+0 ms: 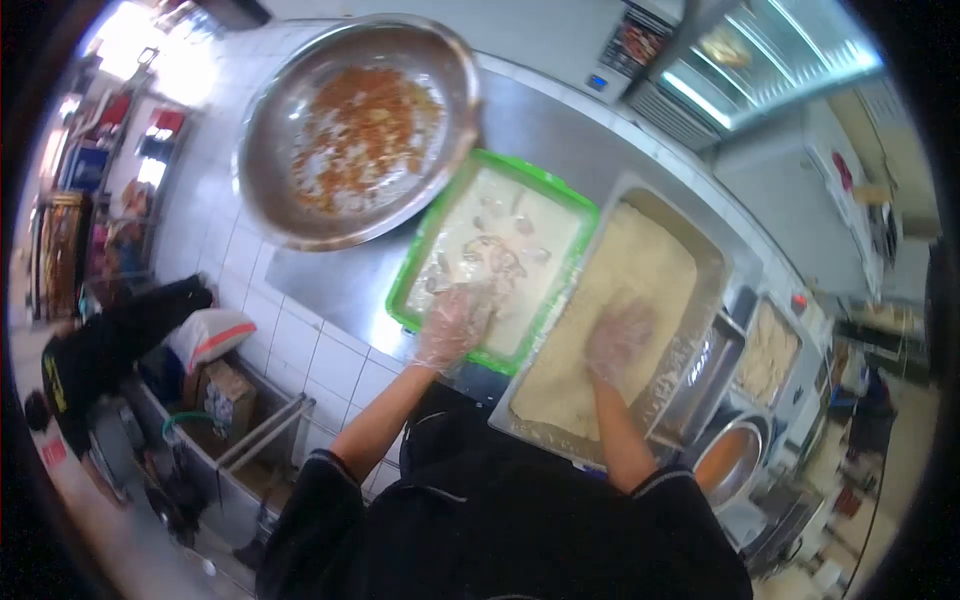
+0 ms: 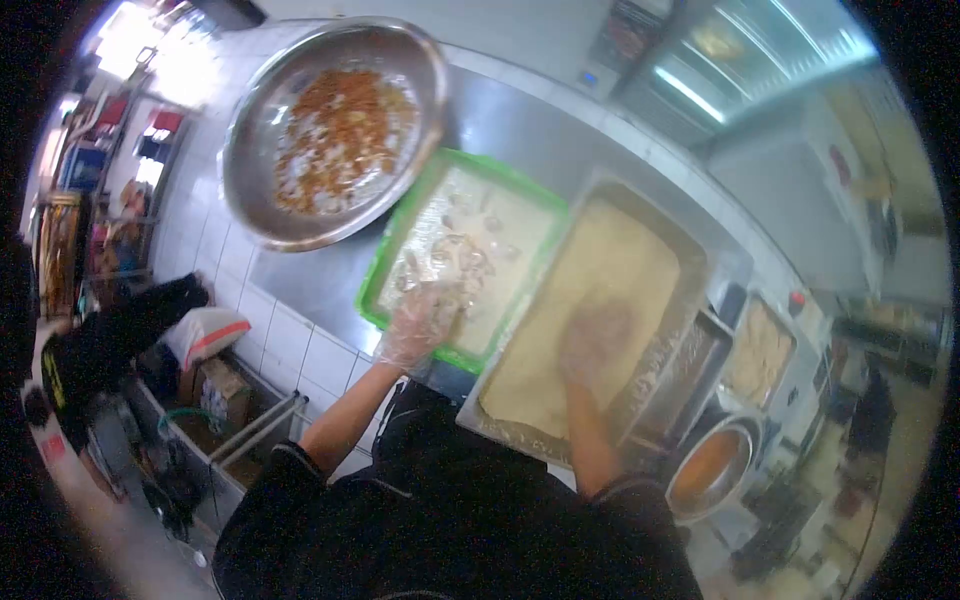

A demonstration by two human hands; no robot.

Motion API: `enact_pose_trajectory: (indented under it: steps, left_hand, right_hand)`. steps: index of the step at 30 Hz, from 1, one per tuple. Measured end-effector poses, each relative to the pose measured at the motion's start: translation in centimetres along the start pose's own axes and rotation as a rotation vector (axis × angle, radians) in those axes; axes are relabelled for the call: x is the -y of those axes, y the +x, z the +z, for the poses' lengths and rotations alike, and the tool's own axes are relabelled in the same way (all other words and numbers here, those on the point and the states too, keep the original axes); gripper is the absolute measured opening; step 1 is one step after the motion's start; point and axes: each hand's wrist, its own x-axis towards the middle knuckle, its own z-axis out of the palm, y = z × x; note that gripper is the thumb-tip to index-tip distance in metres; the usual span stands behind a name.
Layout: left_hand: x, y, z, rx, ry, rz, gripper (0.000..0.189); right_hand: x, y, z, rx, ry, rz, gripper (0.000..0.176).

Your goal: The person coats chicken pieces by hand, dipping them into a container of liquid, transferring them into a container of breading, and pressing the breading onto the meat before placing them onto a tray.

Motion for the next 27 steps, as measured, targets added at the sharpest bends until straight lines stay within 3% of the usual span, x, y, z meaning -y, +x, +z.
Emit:
enact_pose_trajectory:
  steps: [2, 4, 6, 9, 12, 15, 16, 17, 18, 19, 20, 21, 22, 24, 27]
  left_hand:
    - [0.6, -0.6, 1.0, 0.061, 0.061, 0.031, 0.037]
    - [0.5, -0.4, 1.5, 0.067, -0.024, 0.035, 0.036]
    - [-0.1, -0.2, 0.9, 0.051, -0.021, 0.064, 0.034]
    - [-0.5, -0.4, 0.6, 0.069, -0.050, 0.024, 0.031]
    - [0.5, -0.5, 1.3, -0.036, 0.050, 0.166, 0.029]
    - [-0.5, -0.6, 0.8, -0.009, -0.042, 0.081, 0.027]
    - [2.7, -2.0, 3.2, 0.097, -0.051, 0.056, 0.025]
    - [1.9, -1.7, 3.0, -0.063, -0.055, 0.211, 0.027]
    - [3.1, -2.5, 4.7, -0.024, 0.027, 0.143, 0.033]
    - [3.4, -2.7, 5.2, 0.291, 0.070, -0.084, 0.036]
    - [4.5, -3.4, 6.5, -0.159, 0.518, 0.381, 0.034]
    - [3.6, -3.3, 6.1, -0.104, 0.056, 0.211, 0.034]
    - [4.3, -2.5, 6.5, 0.119, -0.059, 0.075, 0.032]
    - [3.3, -2.3, 5.5, -0.102, -0.004, 0.202, 0.033]
    - [-0.9, -1.6, 0.2, 0.159, 0.118, -0.062, 0.030]
  right_hand:
    - [-0.3, -2.6, -2.3, 0.010, 0.128, 0.011, 0.071]
    - [-1.5, -3.4, -1.6, 0.073, 0.465, -0.045, 0.073]
    - [-1.3, -2.3, -3.8, 0.030, 0.475, -0.022, 0.076]
    - [-1.7, -2.7, -4.6, 0.145, 0.540, 0.235, 0.074]
    - [-2.9, -4.2, -4.4, 0.113, 0.498, 0.251, 0.072]
    - [-3.5, -6.5, -0.3, 0.063, 0.445, 0.206, 0.071]
    - [-3.2, -5.1, -0.3, 0.097, 0.437, 0.178, 0.075]
    - [-3.8, -4.2, -0.6, 0.168, 0.451, 0.177, 0.079]
    - [-4.1, -2.9, -0.8, 0.253, 0.482, 0.169, 0.083]
    - [-4.9, -2.0, -0.5, 0.360, 0.523, 0.173, 0.087]
    - [-5.9, -0.9, 0.0, 0.475, 0.558, 0.175, 0.091]
    - [-6.8, -0.5, 1.4, 0.580, 0.579, 0.146, 0.095]
    - [-8.0, -0.4, 3.3, 0.672, 0.618, 0.090, 0.099]
    - [-8.0, 1.6, 8.6, 0.704, 0.678, -0.146, 0.092]
    - [-7.6, 4.8, 7.7, 0.997, 0.865, -0.197, 0.087]
